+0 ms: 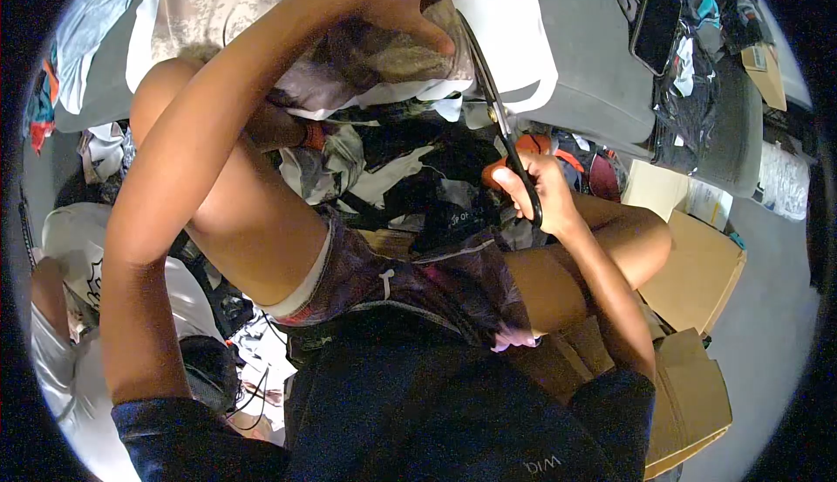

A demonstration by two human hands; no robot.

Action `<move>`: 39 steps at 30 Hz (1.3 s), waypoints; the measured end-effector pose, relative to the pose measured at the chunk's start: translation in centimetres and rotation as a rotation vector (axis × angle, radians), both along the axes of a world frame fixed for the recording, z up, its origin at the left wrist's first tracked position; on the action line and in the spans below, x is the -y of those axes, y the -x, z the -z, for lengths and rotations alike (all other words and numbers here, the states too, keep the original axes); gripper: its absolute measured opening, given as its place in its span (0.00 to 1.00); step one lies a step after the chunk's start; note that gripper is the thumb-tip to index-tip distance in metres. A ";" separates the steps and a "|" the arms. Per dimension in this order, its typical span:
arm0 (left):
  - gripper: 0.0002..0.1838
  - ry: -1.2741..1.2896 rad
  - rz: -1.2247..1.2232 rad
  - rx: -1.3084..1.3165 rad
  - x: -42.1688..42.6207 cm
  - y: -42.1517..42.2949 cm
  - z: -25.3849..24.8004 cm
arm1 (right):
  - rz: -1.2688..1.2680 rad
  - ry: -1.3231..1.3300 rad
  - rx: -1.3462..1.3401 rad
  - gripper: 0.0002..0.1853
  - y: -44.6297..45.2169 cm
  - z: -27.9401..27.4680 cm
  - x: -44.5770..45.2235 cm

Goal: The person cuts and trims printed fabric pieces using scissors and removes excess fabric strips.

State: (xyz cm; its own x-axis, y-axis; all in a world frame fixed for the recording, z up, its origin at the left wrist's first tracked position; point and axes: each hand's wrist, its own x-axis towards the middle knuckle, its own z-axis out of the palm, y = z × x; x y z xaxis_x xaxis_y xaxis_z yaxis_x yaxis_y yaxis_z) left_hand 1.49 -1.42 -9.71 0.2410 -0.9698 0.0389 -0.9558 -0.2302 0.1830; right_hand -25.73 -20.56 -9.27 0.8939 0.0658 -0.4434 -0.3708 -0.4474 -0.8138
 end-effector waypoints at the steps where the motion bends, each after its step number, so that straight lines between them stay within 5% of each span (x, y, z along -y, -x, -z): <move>1: 0.49 0.003 0.002 0.004 0.0 0.0 0.0 | 0.001 0.000 0.001 0.21 0.0 0.1 0.1; 16: 0.49 -0.068 -0.024 0.008 0.1 0.3 -0.7 | -0.017 0.021 0.032 0.24 0.6 0.8 0.2; 24: 0.48 0.025 -0.007 -0.133 -0.2 -1.6 -0.8 | 0.051 -0.204 -0.145 0.23 0.0 -0.1 0.1; 39: 0.50 -0.007 -0.101 -0.119 -0.5 -1.1 -1.5 | 0.029 0.012 0.033 0.25 -2.1 -0.2 -1.4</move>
